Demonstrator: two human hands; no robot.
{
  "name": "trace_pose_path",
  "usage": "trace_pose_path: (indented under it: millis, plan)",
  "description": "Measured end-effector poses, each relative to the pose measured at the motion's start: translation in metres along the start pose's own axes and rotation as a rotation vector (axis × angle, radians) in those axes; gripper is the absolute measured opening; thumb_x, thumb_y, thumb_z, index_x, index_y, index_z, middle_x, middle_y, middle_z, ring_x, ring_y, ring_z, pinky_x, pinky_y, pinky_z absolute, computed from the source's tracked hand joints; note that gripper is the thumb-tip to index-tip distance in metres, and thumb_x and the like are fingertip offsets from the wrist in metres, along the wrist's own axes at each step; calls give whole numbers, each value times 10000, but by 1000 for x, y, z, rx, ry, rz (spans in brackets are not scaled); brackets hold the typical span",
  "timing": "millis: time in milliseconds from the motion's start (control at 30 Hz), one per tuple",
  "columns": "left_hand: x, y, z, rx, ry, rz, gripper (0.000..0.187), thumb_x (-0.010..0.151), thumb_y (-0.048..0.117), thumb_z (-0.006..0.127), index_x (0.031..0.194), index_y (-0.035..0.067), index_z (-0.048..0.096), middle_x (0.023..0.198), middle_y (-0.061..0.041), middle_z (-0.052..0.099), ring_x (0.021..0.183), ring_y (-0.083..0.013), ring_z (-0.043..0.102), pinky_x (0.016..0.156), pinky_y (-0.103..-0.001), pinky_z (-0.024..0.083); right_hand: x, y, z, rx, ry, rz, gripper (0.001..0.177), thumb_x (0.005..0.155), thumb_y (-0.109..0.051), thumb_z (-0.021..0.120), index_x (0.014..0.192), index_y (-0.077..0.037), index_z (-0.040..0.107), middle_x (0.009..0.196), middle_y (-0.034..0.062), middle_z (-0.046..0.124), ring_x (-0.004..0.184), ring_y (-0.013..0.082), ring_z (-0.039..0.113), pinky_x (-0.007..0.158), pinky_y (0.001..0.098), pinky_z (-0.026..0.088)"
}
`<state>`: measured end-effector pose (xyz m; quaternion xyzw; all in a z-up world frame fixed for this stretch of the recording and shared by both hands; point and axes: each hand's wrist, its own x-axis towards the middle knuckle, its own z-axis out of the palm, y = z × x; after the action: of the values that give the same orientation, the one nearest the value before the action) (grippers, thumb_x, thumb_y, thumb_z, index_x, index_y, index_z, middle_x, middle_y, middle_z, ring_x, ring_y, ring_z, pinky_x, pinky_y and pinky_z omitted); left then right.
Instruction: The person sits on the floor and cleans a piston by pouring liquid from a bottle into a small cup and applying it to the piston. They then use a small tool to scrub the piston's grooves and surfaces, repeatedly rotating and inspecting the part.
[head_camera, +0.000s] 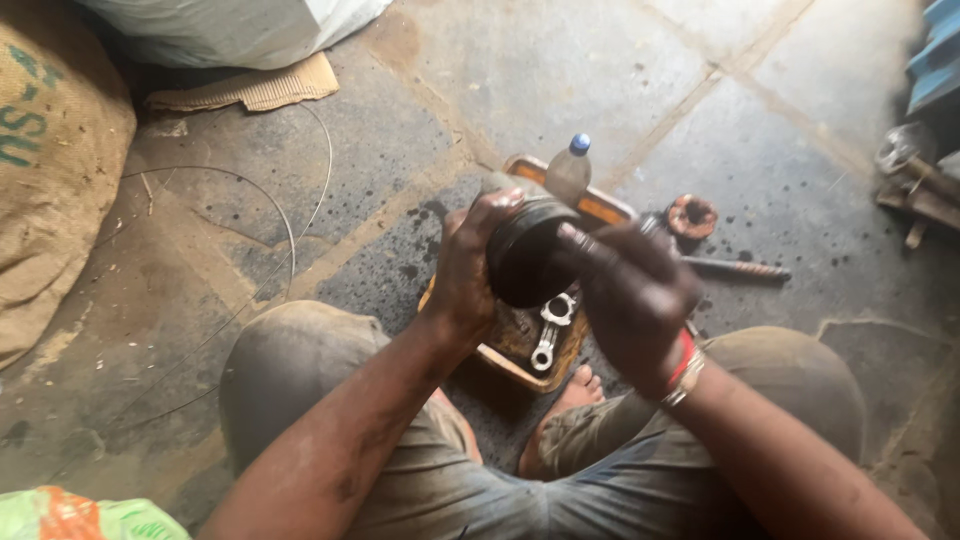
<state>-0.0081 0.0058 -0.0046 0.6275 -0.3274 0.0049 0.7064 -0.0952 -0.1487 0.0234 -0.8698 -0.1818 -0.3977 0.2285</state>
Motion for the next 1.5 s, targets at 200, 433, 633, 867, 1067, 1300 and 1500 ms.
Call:
trace_pose_path:
  millis: [200,433,633,867,1067,1300,1500]
  plan:
    - [2,0,-4,-148,86,-229,394,1085,359,415,1147,39,638,949,-129,715,796,-199,766,649,-327,675,-12,12,6,-375,-57,-198,76,857,33,762,924,60,740,944,166,726,845,262,726,594,355,570]
    - [-2,-3,-4,214,44,218,327,1027,294,649,1218,64,516,980,-154,696,829,-258,757,683,-337,670,-25,19,11,-117,21,-125,51,981,-87,750,969,-44,725,952,121,729,897,218,733,694,343,626]
    - [-5,-9,8,380,203,153,257,1123,227,453,1307,71,543,1112,-153,631,894,-209,722,761,-309,649,2,23,19,-420,0,-104,108,930,-133,804,929,-51,733,898,104,731,835,185,722,665,326,587]
    - [3,14,18,-623,236,-553,377,1050,385,520,1130,32,630,994,-77,705,849,-136,743,750,-306,645,6,22,9,181,121,172,159,901,-82,827,930,-34,678,902,73,689,739,132,650,584,262,500]
    - [6,27,16,-431,104,-459,514,1058,498,410,1141,42,633,927,-85,738,784,-149,763,751,-281,659,5,28,0,50,-11,302,140,899,-15,838,1012,-50,763,989,95,753,714,121,689,590,251,531]
    - [6,20,19,-449,178,-541,519,1046,483,426,1202,17,592,989,-96,705,807,-139,732,716,-283,632,-2,26,2,74,-9,141,306,868,-51,866,1154,-78,760,1055,96,731,940,176,719,810,284,605]
    - [4,13,24,-169,197,-596,506,1028,490,413,1166,38,594,964,-89,697,782,-149,713,667,-293,626,9,13,5,87,-26,136,291,852,-43,841,1123,-104,758,1000,120,687,949,198,683,792,330,580]
